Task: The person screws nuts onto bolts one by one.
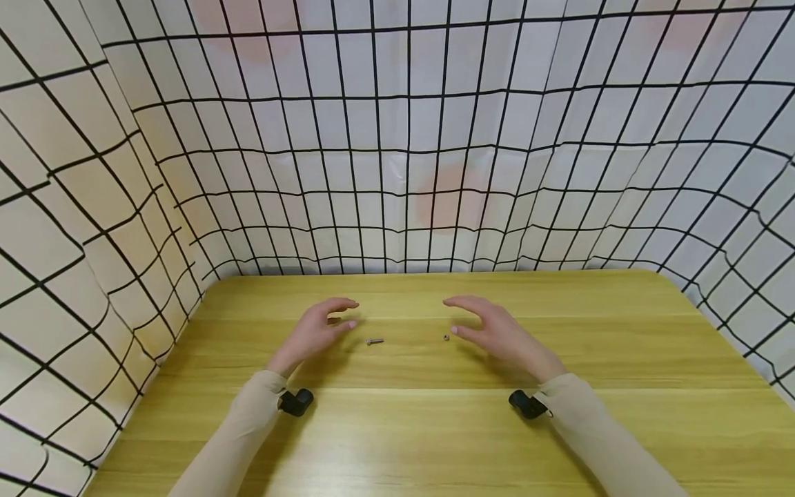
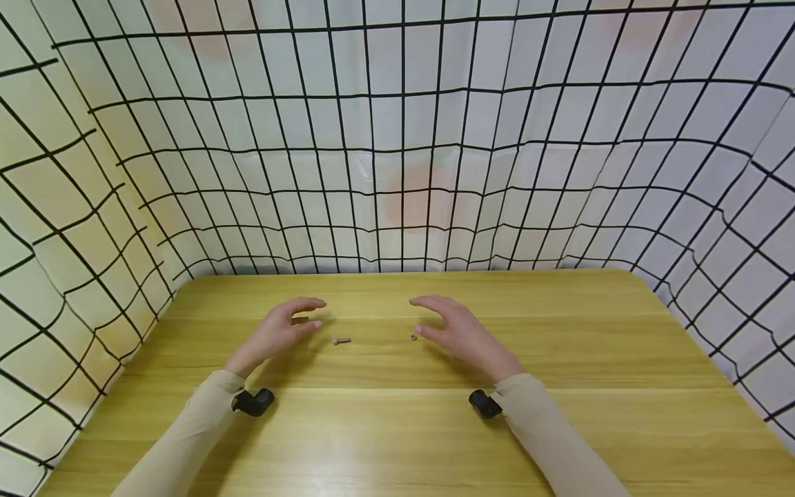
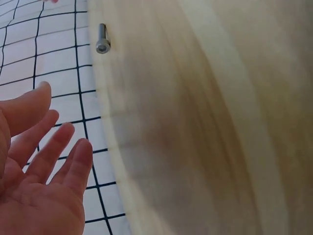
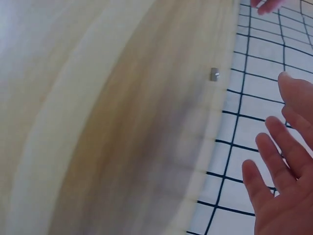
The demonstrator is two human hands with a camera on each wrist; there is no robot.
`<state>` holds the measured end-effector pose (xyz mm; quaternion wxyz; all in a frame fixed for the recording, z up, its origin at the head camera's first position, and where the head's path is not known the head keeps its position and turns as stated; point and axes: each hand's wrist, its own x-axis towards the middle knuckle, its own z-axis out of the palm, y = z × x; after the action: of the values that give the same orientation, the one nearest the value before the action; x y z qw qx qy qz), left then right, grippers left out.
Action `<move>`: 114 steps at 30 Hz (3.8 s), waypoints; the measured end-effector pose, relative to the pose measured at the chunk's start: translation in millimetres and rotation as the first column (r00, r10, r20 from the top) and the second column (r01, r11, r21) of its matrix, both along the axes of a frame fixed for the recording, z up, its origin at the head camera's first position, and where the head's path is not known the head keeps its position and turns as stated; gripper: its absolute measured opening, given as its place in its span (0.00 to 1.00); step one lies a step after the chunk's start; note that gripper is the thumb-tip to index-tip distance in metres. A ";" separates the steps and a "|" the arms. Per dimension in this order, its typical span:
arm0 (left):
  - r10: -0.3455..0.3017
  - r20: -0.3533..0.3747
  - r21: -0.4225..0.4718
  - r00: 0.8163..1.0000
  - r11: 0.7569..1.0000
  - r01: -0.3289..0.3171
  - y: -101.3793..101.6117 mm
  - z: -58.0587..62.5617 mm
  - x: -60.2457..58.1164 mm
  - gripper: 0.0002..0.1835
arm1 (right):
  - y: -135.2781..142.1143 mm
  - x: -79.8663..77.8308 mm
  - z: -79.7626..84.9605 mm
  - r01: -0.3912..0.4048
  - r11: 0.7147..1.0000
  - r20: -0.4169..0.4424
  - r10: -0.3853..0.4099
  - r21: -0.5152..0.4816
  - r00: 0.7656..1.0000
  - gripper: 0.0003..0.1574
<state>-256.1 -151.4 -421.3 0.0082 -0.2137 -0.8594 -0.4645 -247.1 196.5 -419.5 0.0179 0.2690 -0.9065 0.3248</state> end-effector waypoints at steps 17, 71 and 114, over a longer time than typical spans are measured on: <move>-0.092 0.118 -0.041 0.989 0.994 0.098 4.3 -0.4 -1.1 0.16 | 2.8 -14.6 -12.5 -0.015 0.999 0.164 0.020 -0.035 0.986 0.25; -0.041 0.110 -0.234 0.993 0.970 0.066 26.6 -6.3 -7.6 0.04 | -3.8 -34.3 -19.4 -0.153 0.988 0.244 0.145 0.015 0.959 0.07; 0.038 0.161 -0.111 0.986 0.994 -0.020 32.1 -2.4 -0.3 0.02 | -5.7 -32.8 -17.8 -0.158 0.986 0.231 0.141 0.053 0.963 0.05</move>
<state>-256.4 -119.3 -423.8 -0.0668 -0.1625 -0.8843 -0.4326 -279.9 190.8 -437.3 -0.1196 0.2985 -0.8907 0.3213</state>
